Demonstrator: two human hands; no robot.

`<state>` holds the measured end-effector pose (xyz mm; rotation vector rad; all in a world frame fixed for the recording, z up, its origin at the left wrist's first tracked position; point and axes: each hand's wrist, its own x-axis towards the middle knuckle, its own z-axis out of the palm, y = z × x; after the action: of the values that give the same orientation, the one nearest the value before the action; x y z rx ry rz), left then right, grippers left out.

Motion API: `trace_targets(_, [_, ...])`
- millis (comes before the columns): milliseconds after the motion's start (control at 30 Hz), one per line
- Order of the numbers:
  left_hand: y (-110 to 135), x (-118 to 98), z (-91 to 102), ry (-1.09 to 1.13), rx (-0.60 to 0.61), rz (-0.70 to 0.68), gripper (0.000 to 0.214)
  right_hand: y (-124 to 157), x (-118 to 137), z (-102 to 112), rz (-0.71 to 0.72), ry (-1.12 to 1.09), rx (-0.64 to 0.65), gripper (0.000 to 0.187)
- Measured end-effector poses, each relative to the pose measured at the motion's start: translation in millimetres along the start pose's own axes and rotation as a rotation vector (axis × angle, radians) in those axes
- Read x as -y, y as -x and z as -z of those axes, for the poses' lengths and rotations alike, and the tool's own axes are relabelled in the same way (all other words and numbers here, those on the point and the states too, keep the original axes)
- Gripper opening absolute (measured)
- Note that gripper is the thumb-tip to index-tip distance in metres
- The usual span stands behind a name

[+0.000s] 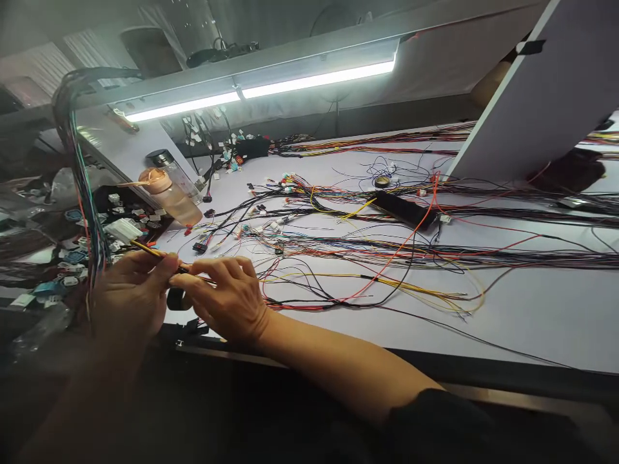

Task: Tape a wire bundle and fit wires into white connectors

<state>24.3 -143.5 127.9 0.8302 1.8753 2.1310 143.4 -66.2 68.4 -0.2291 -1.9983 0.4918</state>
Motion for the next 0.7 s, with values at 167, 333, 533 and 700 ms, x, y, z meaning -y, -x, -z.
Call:
trace_targets(167, [5.5, 2.1, -3.5, 0.052, 0.000, -0.017, 0.029, -4.8, 4.4, -3.2, -0.039, -0.140, -0.078, 0.018])
trace_targets(333, [15.5, 3.1, -5.1, 0.083, -0.025, -0.062, 0.028, 8.2, 7.3, 7.1, -0.382, -0.551, -0.260, 0.006])
trace_targets(533, [20.2, -3.0, -5.3, 0.083, -0.071, -0.018, 0.033, 12.2, -7.9, 10.7, -0.720, -0.601, -0.004, 0.014])
trace_targets(700, [20.8, 4.4, 2.4, 0.119, 0.025, 0.022, 0.033, 9.7, -13.7, 7.4, -0.726, -0.574, -0.031, 0.014])
